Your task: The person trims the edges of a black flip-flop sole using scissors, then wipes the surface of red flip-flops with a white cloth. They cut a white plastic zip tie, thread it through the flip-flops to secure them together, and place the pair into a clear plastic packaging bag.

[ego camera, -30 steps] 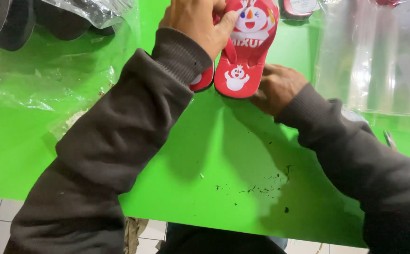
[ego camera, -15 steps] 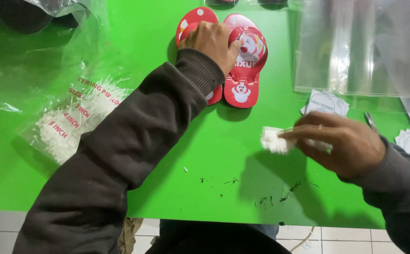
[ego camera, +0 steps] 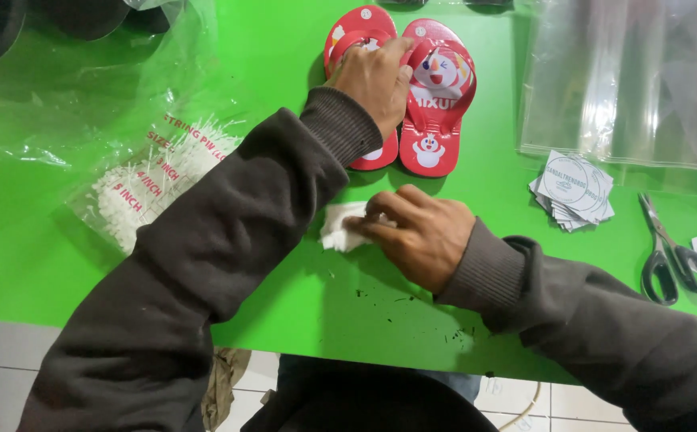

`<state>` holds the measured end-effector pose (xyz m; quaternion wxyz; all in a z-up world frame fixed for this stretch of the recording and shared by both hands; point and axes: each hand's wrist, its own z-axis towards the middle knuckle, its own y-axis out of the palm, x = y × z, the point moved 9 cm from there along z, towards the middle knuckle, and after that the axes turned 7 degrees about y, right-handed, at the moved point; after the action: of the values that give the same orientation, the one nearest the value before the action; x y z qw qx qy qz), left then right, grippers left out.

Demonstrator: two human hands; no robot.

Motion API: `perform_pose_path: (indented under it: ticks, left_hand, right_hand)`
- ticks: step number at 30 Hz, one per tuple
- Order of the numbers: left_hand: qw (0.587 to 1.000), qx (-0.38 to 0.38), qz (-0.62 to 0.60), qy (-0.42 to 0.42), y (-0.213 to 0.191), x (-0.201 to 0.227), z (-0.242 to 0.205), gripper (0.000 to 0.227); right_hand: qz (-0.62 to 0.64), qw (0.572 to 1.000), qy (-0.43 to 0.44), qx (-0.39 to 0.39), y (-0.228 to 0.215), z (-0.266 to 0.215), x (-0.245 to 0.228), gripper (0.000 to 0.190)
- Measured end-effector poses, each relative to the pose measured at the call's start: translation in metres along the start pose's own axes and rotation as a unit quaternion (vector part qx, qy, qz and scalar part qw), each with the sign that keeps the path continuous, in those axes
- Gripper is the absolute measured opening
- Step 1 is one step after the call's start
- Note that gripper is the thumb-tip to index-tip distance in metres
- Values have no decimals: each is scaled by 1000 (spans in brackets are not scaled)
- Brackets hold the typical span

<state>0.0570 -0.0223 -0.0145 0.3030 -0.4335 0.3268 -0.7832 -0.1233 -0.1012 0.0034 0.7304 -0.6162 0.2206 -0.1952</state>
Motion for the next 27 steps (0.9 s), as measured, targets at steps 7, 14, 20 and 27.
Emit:
perform_pose_path:
  ticks: [7,14,20,27]
  left_hand:
    - [991,43,-32,121,-50,27,-29,34]
    - [991,15,11,135,-90,37,-68,23]
    - [983,40,81,161,-100,35,-69,30]
    - [978,44,142,144,-98,28,-71,28]
  right_hand:
    - [150,972,-135,-121,-15,-52,-47,32]
    - [209,907,-22,-366,16,-193,3,7]
    - [132,948,142,-253,-19,-185,91,34]
    - [93,978,106,-155,-9,-169,70,24]
